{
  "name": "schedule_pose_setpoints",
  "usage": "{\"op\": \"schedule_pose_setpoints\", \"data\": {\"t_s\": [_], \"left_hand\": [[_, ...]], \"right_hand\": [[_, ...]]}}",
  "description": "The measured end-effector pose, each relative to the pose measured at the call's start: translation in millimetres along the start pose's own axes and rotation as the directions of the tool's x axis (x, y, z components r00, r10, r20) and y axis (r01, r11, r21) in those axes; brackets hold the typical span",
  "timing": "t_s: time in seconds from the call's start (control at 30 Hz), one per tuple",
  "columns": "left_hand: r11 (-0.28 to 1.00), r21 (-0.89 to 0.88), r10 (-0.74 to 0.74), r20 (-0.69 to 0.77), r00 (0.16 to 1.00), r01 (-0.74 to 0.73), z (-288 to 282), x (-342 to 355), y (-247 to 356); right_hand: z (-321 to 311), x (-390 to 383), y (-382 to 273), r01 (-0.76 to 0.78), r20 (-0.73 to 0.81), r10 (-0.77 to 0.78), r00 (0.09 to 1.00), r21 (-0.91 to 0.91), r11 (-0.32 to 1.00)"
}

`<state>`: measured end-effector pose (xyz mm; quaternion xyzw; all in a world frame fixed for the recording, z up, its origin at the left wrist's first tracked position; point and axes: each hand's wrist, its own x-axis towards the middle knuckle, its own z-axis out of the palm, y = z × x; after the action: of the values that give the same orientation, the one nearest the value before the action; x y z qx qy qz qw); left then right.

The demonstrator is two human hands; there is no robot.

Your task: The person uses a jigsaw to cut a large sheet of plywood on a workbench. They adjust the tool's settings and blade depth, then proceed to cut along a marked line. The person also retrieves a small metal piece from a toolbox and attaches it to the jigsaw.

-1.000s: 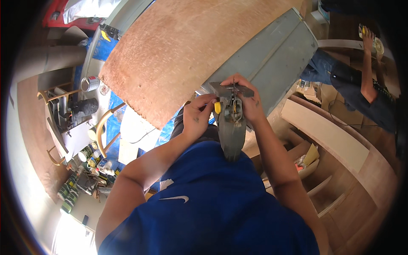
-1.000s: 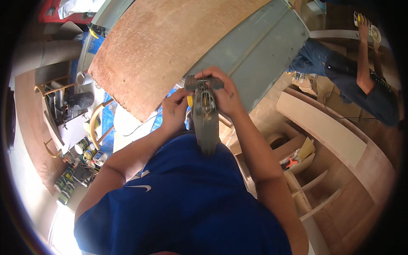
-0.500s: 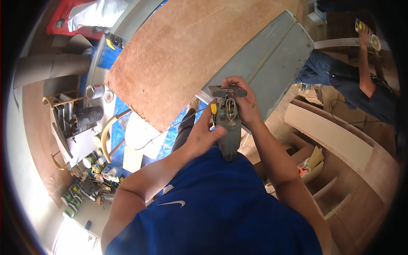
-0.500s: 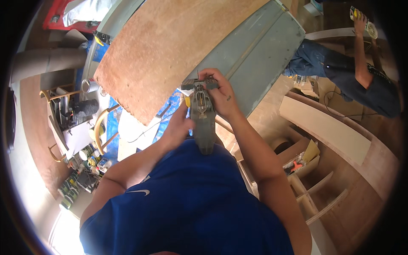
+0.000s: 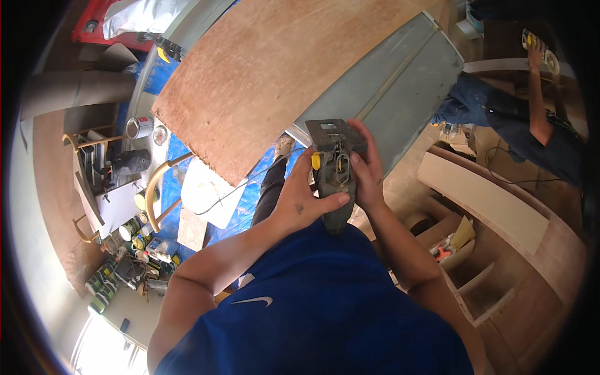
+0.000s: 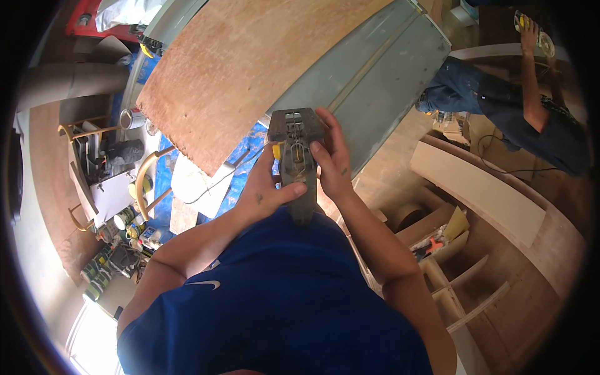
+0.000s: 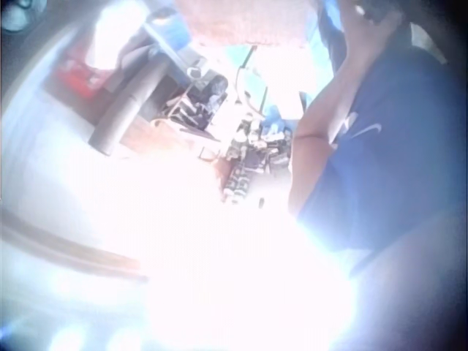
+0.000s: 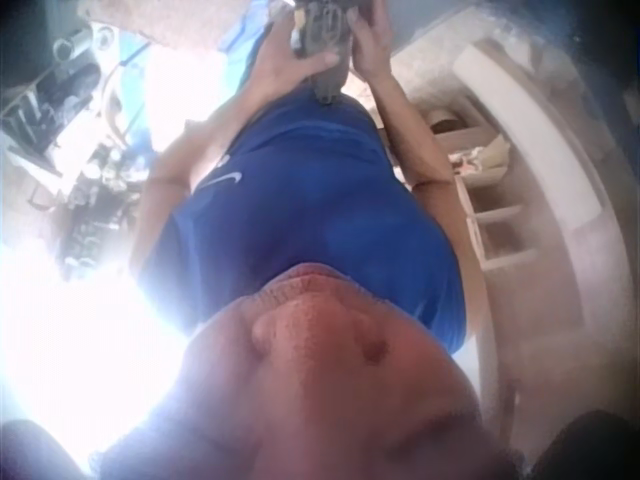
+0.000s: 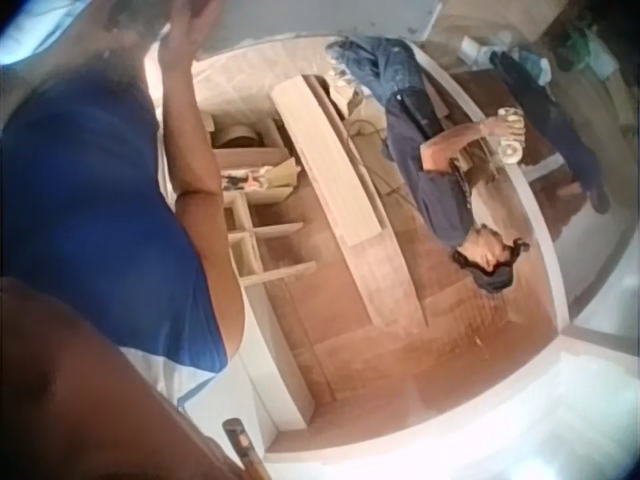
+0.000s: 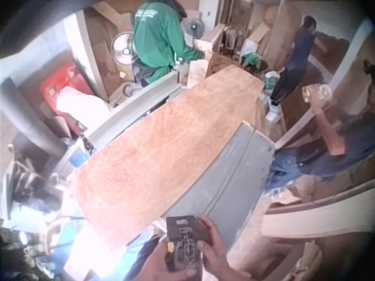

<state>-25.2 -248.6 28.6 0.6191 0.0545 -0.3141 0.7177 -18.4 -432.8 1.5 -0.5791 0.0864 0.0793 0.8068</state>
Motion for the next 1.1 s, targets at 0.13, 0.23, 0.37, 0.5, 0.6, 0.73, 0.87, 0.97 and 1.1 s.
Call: {"op": "schedule_pose_setpoints", "data": {"t_s": [0.13, 0.23, 0.37, 0.5, 0.6, 0.73, 0.87, 0.97, 1.1], "left_hand": [[0.999, 0.027, 0.023, -0.005, 1.000, -0.023, 0, 2, -2], [1.000, 0.009, 0.002, -0.006, 1.000, -0.002, -1, 3, -4], [0.998, 0.063, 0.012, -0.014, 1.000, -0.011, -4, 5, -13], [0.997, 0.078, 0.017, -0.013, 1.000, -0.016, -5, 6, -12], [1.000, 0.020, -0.010, -0.006, 1.000, 0.010, -2, 4, -4], [1.000, 0.003, 0.010, -0.015, 1.000, -0.010, 1, 6, -4], [0.998, -0.059, 0.025, -0.023, 0.999, -0.026, 0, 12, 2], [1.000, -0.023, -0.006, -0.029, 1.000, 0.006, -4, 19, 4], [1.000, -0.001, -0.010, -0.047, 0.999, 0.010, -1, 20, 12]], "right_hand": [[1, 2, 1, 0.029, -0.025, -0.028, 0.999, 0.003, 1.000], [-1, 4, -2, 0.012, 0.001, -0.012, 1.000, 0.015, 1.000], [-8, 11, 2, 0.083, -0.021, -0.088, 0.996, -0.170, 0.982], [-11, 17, 5, 0.166, -0.023, -0.185, 0.982, -0.343, 0.925], [-11, 17, 3, 0.170, -0.048, -0.208, 0.977, -0.412, 0.895], [-8, 21, 0, 0.143, -0.114, -0.231, 0.966, -0.507, 0.850], [-12, 36, -9, 0.120, -0.078, -0.214, 0.974, -0.623, 0.773], [-9, 41, -12, 0.077, -0.109, -0.177, 0.978, -0.597, 0.799], [-5, 41, -6, 0.042, -0.177, -0.136, 0.975, -0.454, 0.890]]}}
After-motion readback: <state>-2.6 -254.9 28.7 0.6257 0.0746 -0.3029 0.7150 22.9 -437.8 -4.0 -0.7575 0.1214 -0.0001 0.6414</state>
